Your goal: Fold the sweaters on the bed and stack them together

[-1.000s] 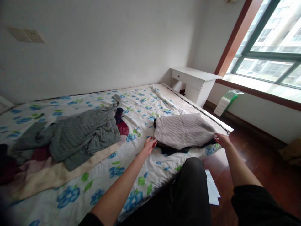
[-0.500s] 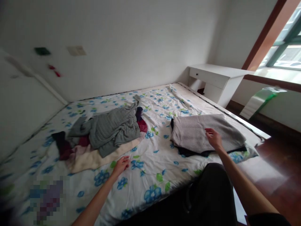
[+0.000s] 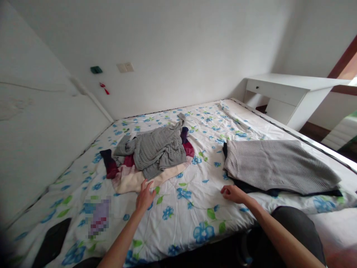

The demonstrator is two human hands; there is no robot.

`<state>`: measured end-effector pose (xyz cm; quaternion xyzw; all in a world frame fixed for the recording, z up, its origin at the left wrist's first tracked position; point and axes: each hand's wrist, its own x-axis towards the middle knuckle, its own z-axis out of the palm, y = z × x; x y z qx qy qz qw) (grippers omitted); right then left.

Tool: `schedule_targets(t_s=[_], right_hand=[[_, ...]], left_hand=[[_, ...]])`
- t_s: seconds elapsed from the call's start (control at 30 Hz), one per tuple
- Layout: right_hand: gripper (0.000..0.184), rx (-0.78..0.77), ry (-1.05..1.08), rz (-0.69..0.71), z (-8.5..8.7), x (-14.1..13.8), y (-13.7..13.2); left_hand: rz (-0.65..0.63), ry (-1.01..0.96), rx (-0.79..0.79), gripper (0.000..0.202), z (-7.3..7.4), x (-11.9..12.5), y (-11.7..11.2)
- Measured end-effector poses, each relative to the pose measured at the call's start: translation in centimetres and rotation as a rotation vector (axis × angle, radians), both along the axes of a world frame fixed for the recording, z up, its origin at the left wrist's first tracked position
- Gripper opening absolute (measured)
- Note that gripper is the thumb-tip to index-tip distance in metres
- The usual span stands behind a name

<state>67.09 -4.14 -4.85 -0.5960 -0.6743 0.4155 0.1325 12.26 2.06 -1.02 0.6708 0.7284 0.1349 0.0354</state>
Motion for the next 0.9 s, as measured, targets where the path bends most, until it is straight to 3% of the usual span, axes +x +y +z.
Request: schedule_targets(t_s=[0.1,0.23,0.47,0.67,0.9], right_hand=[[0.035,-0.013,-0.02,0.027,-0.2,0.2,0.5],[0.037,-0.04,0.001,0.012,-0.8,0.7,0.8],[0.037,-0.084,0.054,-0.011,-1.7,1.0,1.1],[0.033,-0.078,0.083,-0.009,-2.0,0.9,1.4],[0.031,-0.078,0.091,-0.024,-1.2,0.5,1.2]], left_hand=[[-0.07,0.057,-0.099,0.047,0.6,0.8,3.0],[-0.042,0.013,-0.222,0.035,1.2,0.9,6.2],[0.07,-0.079,-0.195,0.032,1.2,0.4,8.1],[0.002,-0.218,-0.289,0.017,1.5,0.6,5.6],[-0.232,-0.463,-0.488,0.009,0.6,3.7,-2.3]])
